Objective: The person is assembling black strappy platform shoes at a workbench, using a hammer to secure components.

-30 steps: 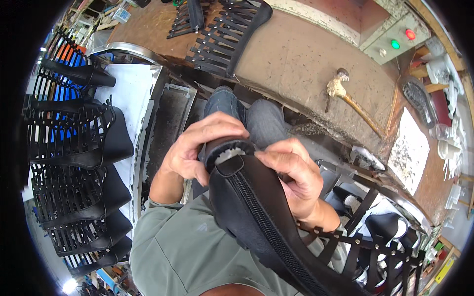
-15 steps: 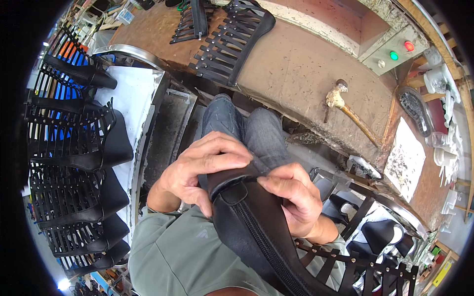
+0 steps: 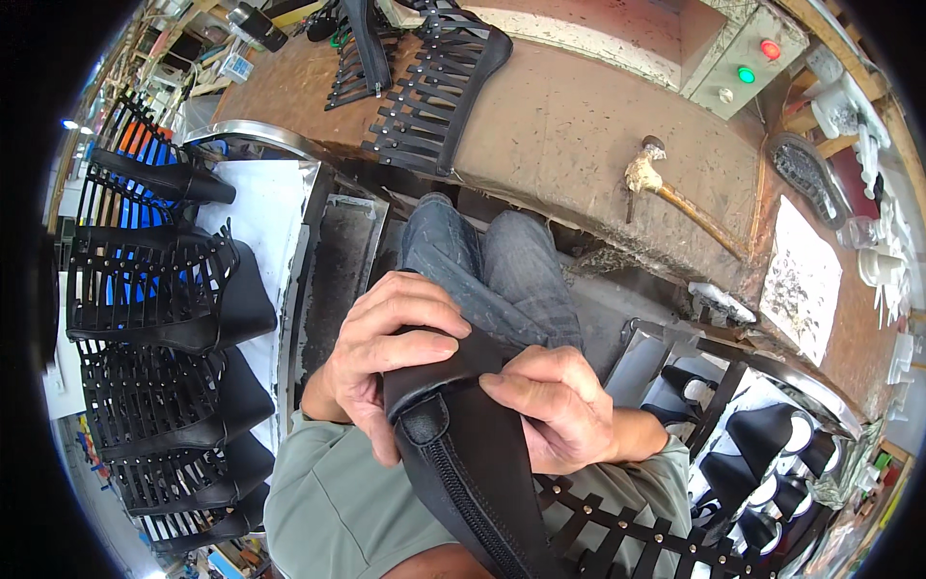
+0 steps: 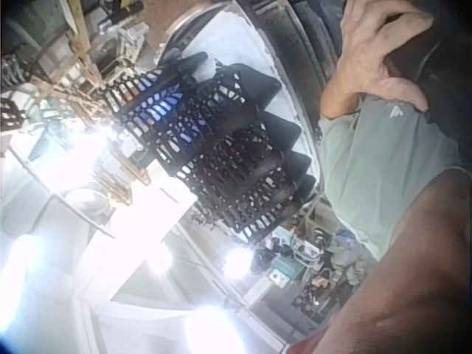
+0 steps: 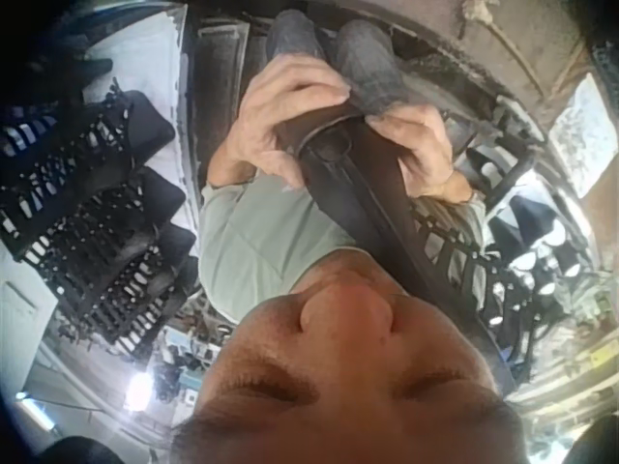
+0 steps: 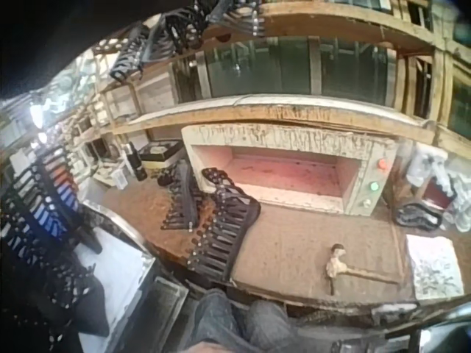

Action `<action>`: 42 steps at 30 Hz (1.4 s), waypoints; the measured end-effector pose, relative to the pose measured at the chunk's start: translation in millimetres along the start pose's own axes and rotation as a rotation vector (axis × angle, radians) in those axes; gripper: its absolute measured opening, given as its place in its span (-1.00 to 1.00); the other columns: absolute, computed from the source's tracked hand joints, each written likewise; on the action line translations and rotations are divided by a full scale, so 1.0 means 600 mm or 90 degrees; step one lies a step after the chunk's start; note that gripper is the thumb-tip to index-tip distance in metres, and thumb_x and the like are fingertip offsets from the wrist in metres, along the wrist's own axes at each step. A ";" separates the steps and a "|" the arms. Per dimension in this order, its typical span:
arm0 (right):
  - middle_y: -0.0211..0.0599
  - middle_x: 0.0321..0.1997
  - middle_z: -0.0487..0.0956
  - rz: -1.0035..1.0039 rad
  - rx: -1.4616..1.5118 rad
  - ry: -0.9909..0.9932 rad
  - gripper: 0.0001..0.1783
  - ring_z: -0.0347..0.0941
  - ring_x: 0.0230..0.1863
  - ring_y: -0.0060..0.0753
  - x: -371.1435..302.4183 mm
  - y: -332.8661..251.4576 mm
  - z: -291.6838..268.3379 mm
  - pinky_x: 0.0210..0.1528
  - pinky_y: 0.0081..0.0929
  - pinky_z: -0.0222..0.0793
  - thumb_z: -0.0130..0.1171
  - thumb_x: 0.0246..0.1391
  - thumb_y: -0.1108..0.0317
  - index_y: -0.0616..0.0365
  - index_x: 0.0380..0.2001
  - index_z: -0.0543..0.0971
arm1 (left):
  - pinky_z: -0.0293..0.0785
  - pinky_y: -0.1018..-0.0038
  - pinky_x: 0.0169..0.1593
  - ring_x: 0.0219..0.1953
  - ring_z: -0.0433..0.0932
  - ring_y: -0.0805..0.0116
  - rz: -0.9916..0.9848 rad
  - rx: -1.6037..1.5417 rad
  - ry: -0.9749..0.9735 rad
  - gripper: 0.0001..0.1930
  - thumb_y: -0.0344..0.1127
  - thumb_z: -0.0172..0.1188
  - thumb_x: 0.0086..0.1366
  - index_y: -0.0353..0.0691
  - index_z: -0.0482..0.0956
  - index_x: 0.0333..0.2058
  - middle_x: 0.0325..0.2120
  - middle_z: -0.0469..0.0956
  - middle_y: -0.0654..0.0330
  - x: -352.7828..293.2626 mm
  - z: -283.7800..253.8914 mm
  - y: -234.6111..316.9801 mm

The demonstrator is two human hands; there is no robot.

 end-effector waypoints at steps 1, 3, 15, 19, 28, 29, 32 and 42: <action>-0.13 -0.36 0.46 -0.002 0.002 0.002 -0.63 0.40 -0.55 -0.49 0.000 -0.001 0.000 -0.58 -0.63 0.29 0.42 -0.19 0.59 0.46 -0.26 0.54 | 0.42 0.19 -0.22 -0.26 0.53 0.02 0.001 0.003 -0.003 -0.04 0.58 0.02 -0.06 -0.30 0.52 -0.07 -0.22 0.54 -0.04 0.000 0.002 0.000; -0.14 -0.35 0.45 -0.017 -0.003 0.021 -0.63 0.41 -0.54 -0.48 -0.001 -0.005 -0.003 -0.57 -0.61 0.31 0.42 -0.18 0.59 0.47 -0.25 0.54 | 0.42 0.21 -0.23 -0.27 0.54 0.03 0.016 0.018 0.006 -0.04 0.58 0.01 -0.05 -0.31 0.52 -0.07 -0.23 0.54 -0.04 0.000 0.002 0.004; -0.13 -0.34 0.46 0.039 0.025 -0.022 -0.62 0.48 -0.47 -0.38 -0.016 0.000 -0.022 -0.49 -0.57 0.36 0.41 -0.15 0.55 0.43 -0.22 0.54 | 0.45 0.25 -0.29 -0.33 0.55 0.04 0.041 0.100 0.026 0.04 0.61 0.01 -0.11 -0.40 0.50 -0.07 -0.27 0.53 -0.05 0.012 0.015 0.037; -0.13 -0.35 0.47 0.031 -0.027 -0.036 -0.63 0.48 -0.46 -0.37 -0.016 -0.004 -0.025 -0.46 -0.56 0.38 0.41 -0.15 0.54 0.43 -0.22 0.54 | 0.45 0.27 -0.32 -0.37 0.55 0.05 0.044 0.134 0.046 0.06 0.63 0.05 -0.17 -0.43 0.50 -0.11 -0.33 0.54 -0.03 0.017 0.020 0.044; -0.17 -0.41 0.48 0.077 -0.062 -0.065 -0.62 0.47 -0.48 -0.34 -0.008 -0.009 -0.028 -0.48 -0.52 0.38 0.41 -0.17 0.50 0.41 -0.24 0.56 | 0.40 0.29 -0.34 -0.41 0.50 0.07 0.035 0.149 0.061 -0.20 0.27 0.21 -0.06 -0.47 0.46 -0.15 -0.36 0.49 -0.02 0.021 0.030 0.052; -0.17 -0.44 0.48 0.062 -0.074 -0.081 -0.63 0.47 -0.49 -0.34 -0.004 -0.009 -0.025 -0.48 -0.52 0.39 0.41 -0.17 0.48 0.41 -0.25 0.57 | 0.40 0.30 -0.35 -0.43 0.50 0.07 0.043 0.164 0.065 -0.23 0.24 0.20 -0.05 -0.48 0.47 -0.17 -0.38 0.49 -0.02 0.021 0.029 0.053; -0.19 -0.49 0.49 0.041 -0.087 -0.077 -0.65 0.47 -0.52 -0.35 -0.003 -0.010 -0.023 -0.50 -0.54 0.38 0.39 -0.20 0.46 0.42 -0.29 0.58 | 0.40 0.31 -0.39 -0.48 0.49 0.06 0.058 0.182 0.073 -0.28 0.21 0.15 0.00 -0.49 0.48 -0.22 -0.41 0.49 -0.03 0.019 0.032 0.054; -0.21 -0.49 0.54 -0.120 -0.175 -0.154 -0.63 0.49 -0.60 -0.42 0.014 -0.048 -0.009 -0.59 -0.59 0.36 0.15 -0.31 0.37 0.41 -0.36 0.60 | 0.48 0.25 -0.50 -0.60 0.53 0.03 0.108 0.248 0.159 -0.33 0.16 -0.25 0.28 -0.51 0.48 -0.34 -0.61 0.49 -0.08 0.006 0.038 0.077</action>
Point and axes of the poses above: each hand's wrist, its own x-axis towards the middle knuckle, its own z-axis out of the palm, y = z × x, the point moved 9 cm from there along x, towards the middle knuckle
